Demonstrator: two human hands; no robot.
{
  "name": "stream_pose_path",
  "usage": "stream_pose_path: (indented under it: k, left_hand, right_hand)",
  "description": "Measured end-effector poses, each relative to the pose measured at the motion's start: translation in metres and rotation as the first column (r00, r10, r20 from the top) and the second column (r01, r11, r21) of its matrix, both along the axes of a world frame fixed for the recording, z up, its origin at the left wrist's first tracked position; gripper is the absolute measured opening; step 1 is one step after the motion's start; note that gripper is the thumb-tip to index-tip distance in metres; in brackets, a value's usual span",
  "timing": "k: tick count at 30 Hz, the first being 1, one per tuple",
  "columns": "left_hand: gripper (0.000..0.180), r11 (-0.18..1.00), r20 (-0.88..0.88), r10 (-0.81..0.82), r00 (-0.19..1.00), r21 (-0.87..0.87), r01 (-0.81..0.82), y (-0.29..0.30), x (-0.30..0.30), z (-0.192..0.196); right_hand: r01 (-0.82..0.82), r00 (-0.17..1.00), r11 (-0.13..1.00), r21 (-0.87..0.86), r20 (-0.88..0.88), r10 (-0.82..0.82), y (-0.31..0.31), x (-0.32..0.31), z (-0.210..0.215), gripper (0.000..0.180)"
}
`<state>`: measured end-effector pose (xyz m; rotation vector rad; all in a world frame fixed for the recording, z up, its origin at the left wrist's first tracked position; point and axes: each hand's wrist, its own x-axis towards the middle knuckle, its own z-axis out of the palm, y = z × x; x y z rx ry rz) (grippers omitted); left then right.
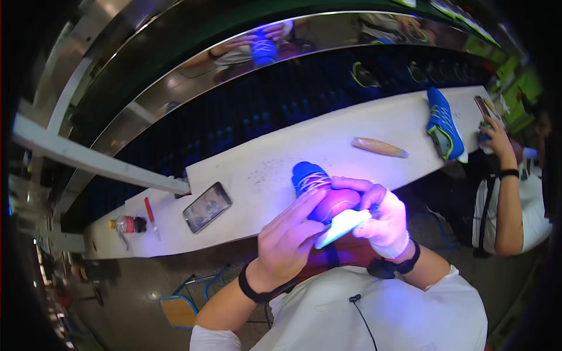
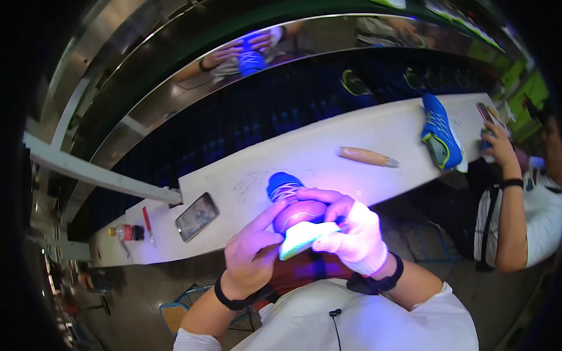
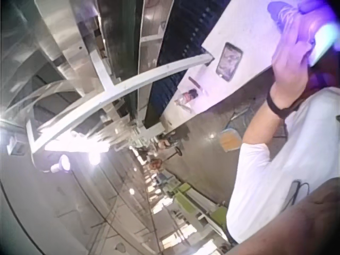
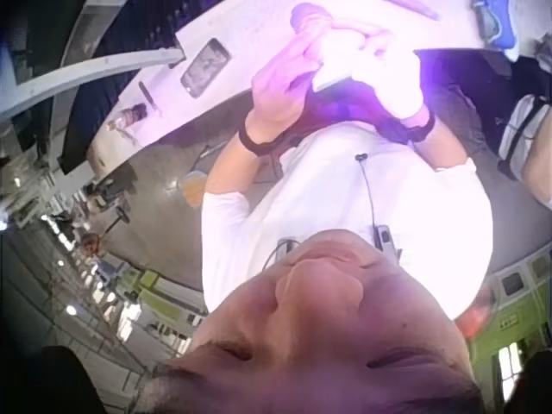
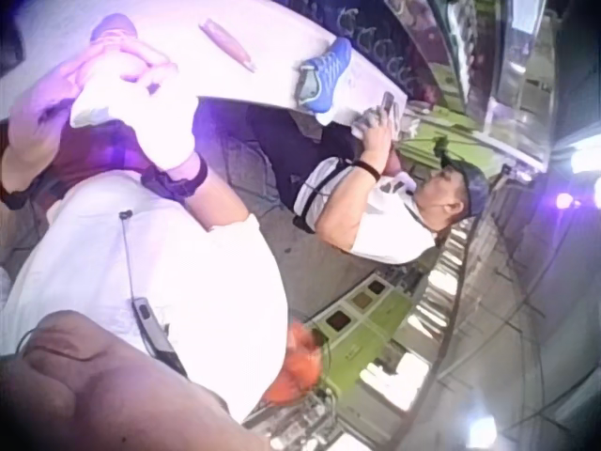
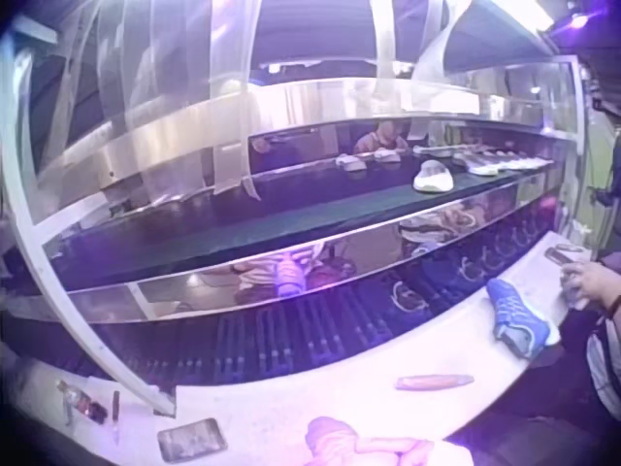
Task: Inspecting and finishing a shoe using a UV light wand at a factory workbench.
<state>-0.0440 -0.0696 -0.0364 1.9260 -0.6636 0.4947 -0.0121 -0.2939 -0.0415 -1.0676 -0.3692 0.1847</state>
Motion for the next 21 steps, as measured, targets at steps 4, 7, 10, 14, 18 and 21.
stream_pose_path:
  k: [4, 7, 10, 14, 18, 21]
  left_hand:
    - [0.026, 0.971, -0.252, -0.076, 0.965, -0.238, 0.014, -0.006, -0.029, 0.004]
    - [0.037, 0.903, -0.205, -0.052, 0.977, -0.428, -0.042, -0.024, -0.039, -0.018]
    - [0.041, 0.881, -0.253, -0.023, 0.967, -0.462, -0.1, -0.033, -0.048, -0.023]
    - [0.041, 0.909, -0.198, -0.023, 0.98, -0.412, -0.062, -0.029, -0.047, -0.025]
    - [0.043, 0.891, -0.227, -0.039, 0.973, -0.449, -0.069, -0.028, -0.052, -0.031]
    - [0.038, 0.811, -0.286, -0.01, 0.958, -0.562, -0.159, -0.025, -0.06, -0.022]
  right_hand:
    - [0.062, 0.998, 0.998, 0.0, 0.017, -0.062, 0.005, -0.013, -0.006, 0.035]
    - [0.097, 0.982, 0.992, -0.082, 0.169, -0.082, 0.009, -0.017, -0.009, 0.035]
    - [0.105, 0.966, 0.988, -0.113, 0.25, -0.074, 0.009, -0.02, -0.01, 0.037]
    - [0.095, 0.962, 0.983, -0.156, 0.269, -0.051, 0.007, -0.024, -0.011, 0.042]
    - [0.096, 0.941, 0.977, -0.19, 0.338, -0.026, 0.005, -0.022, -0.017, 0.041]
    - [0.09, 0.911, 0.883, -0.461, 0.396, 0.114, -0.005, -0.017, 0.003, 0.035]
